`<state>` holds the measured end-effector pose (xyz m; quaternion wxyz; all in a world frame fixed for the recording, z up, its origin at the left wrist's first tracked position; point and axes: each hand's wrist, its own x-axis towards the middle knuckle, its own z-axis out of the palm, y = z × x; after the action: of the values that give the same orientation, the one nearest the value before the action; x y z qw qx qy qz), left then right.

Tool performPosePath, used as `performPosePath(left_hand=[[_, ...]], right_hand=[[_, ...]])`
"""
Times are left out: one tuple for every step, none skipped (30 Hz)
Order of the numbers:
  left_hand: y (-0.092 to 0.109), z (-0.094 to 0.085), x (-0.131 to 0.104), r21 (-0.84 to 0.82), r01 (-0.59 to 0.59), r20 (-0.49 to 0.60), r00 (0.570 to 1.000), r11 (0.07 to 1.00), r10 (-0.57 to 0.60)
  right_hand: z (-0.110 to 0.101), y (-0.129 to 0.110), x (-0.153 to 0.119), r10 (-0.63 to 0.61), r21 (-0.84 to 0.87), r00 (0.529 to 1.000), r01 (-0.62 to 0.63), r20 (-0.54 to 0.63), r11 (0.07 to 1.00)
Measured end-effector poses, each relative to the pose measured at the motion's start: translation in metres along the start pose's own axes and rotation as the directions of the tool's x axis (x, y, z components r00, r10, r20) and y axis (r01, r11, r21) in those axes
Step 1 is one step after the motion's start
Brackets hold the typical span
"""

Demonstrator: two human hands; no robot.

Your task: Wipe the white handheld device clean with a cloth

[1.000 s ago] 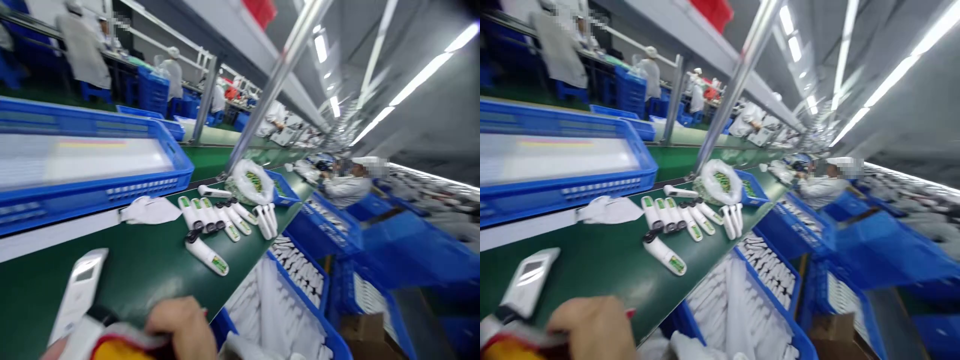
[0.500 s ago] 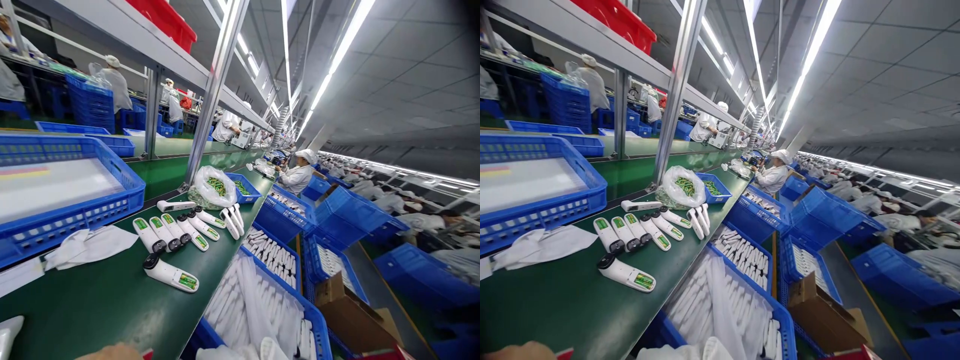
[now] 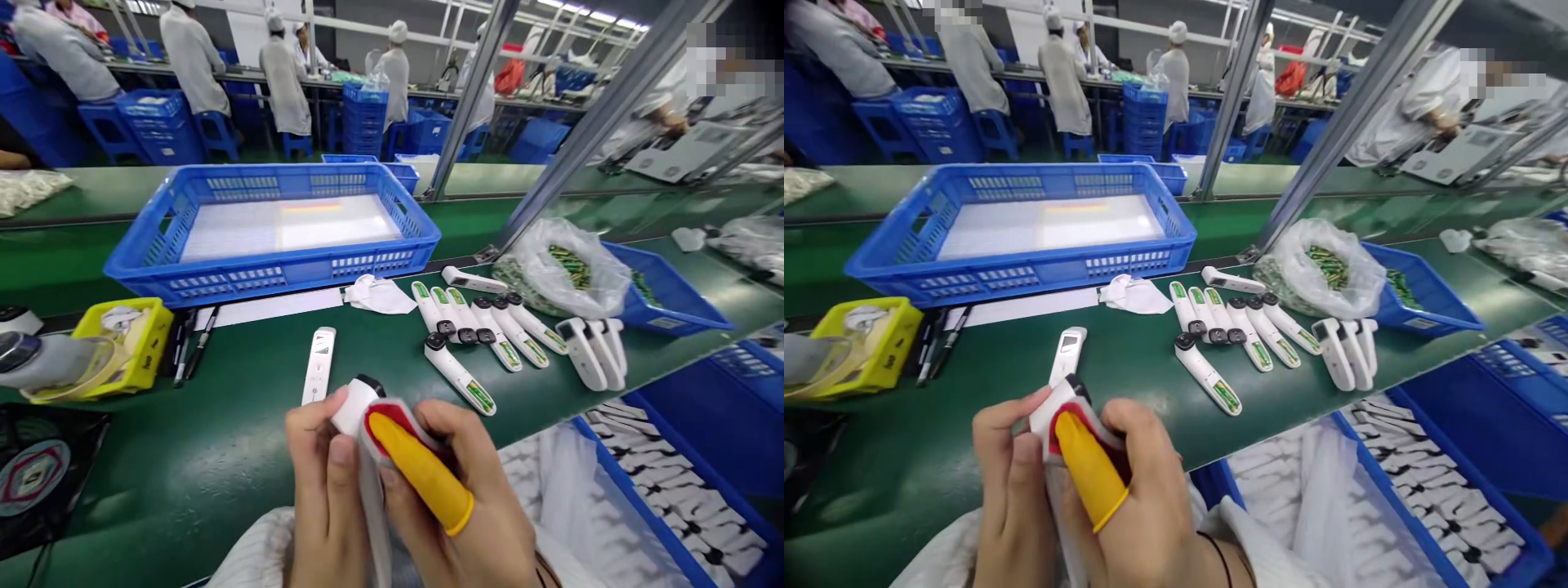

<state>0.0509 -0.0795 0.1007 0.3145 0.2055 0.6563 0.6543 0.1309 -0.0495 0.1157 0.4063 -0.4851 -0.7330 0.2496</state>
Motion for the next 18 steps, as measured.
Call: performPosePath(left_hand=[[0.0, -0.001, 0.0, -0.018, 0.022, 0.006, 1.0, 1.0, -0.022], [0.0, -0.003, 0.001, -0.034, 0.042, 0.011, 0.999, 0.999, -0.042], [0.0, -0.004, 0.001, -0.049, 0.062, 0.02, 0.998, 0.997, -0.061], [0.002, -0.006, 0.002, -0.067, 0.091, 0.038, 0.995, 0.994, -0.088], [0.003, -0.007, 0.002, -0.091, 0.129, 0.078, 0.99, 0.987, -0.122], [0.006, -0.008, 0.003, -0.122, 0.177, 0.124, 0.979, 0.977, -0.162], [0.008, -0.009, 0.003, -0.156, 0.226, 0.169, 0.965, 0.962, -0.199], [0.011, -0.01, 0.004, -0.19, 0.265, 0.208, 0.952, 0.945, -0.226], [0.014, -0.011, 0.005, -0.216, 0.297, 0.242, 0.939, 0.93, -0.243], [0.016, -0.012, 0.005, -0.233, 0.32, 0.269, 0.929, 0.918, -0.256], [0.018, -0.013, 0.006, -0.242, 0.341, 0.289, 0.919, 0.908, -0.268], [0.019, -0.014, 0.006, -0.247, 0.362, 0.3, 0.911, 0.899, -0.284], [0.02, -0.014, 0.006, -0.252, 0.382, 0.309, 0.902, 0.889, -0.301], [0.021, -0.014, 0.006, -0.26, 0.394, 0.31, 0.899, 0.882, -0.311], [0.021, -0.015, 0.006, -0.269, 0.398, 0.306, 0.899, 0.877, -0.315], [0.022, -0.015, 0.005, -0.278, 0.396, 0.299, 0.902, 0.875, -0.313], [0.022, -0.015, 0.005, -0.284, 0.393, 0.291, 0.905, 0.875, -0.311], [0.023, -0.015, 0.004, -0.289, 0.39, 0.281, 0.908, 0.874, -0.312]], right_hand=[[0.001, -0.001, 0.001, 0.001, -0.003, 1.0, -0.001, 0.007, 1.0], [0.001, -0.001, 0.002, -0.013, -0.002, 1.0, 0.013, 0.024, 1.0], [0.001, -0.001, 0.005, -0.036, 0.01, 0.999, 0.036, 0.04, 0.999], [-0.001, 0.0, 0.007, -0.063, 0.031, 0.997, 0.062, 0.054, 0.998], [-0.003, 0.002, 0.01, -0.097, 0.063, 0.993, 0.093, 0.062, 0.994], [-0.006, 0.004, 0.013, -0.127, 0.103, 0.99, 0.121, 0.058, 0.987], [-0.01, 0.006, 0.015, -0.149, 0.143, 0.988, 0.143, 0.033, 0.979], [-0.013, 0.008, 0.017, -0.164, 0.175, 0.986, 0.162, -0.005, 0.971], [-0.016, 0.01, 0.017, -0.169, 0.199, 0.985, 0.175, -0.044, 0.964], [-0.017, 0.011, 0.017, -0.173, 0.223, 0.982, 0.184, -0.071, 0.957], [-0.018, 0.013, 0.016, -0.171, 0.253, 0.983, 0.184, -0.072, 0.95], [-0.018, 0.014, 0.014, -0.166, 0.288, 0.985, 0.171, -0.042, 0.942], [-0.017, 0.016, 0.013, -0.166, 0.328, 0.986, 0.156, 0.003, 0.932], [-0.016, 0.016, 0.012, -0.16, 0.363, 0.986, 0.133, 0.046, 0.922], [-0.015, 0.017, 0.012, -0.158, 0.38, 0.984, 0.117, 0.077, 0.918], [-0.015, 0.016, 0.012, -0.163, 0.371, 0.982, 0.116, 0.097, 0.921], [-0.015, 0.016, 0.013, -0.17, 0.334, 0.98, 0.127, 0.101, 0.934], [-0.016, 0.014, 0.014, -0.18, 0.276, 0.979, 0.148, 0.095, 0.95]])
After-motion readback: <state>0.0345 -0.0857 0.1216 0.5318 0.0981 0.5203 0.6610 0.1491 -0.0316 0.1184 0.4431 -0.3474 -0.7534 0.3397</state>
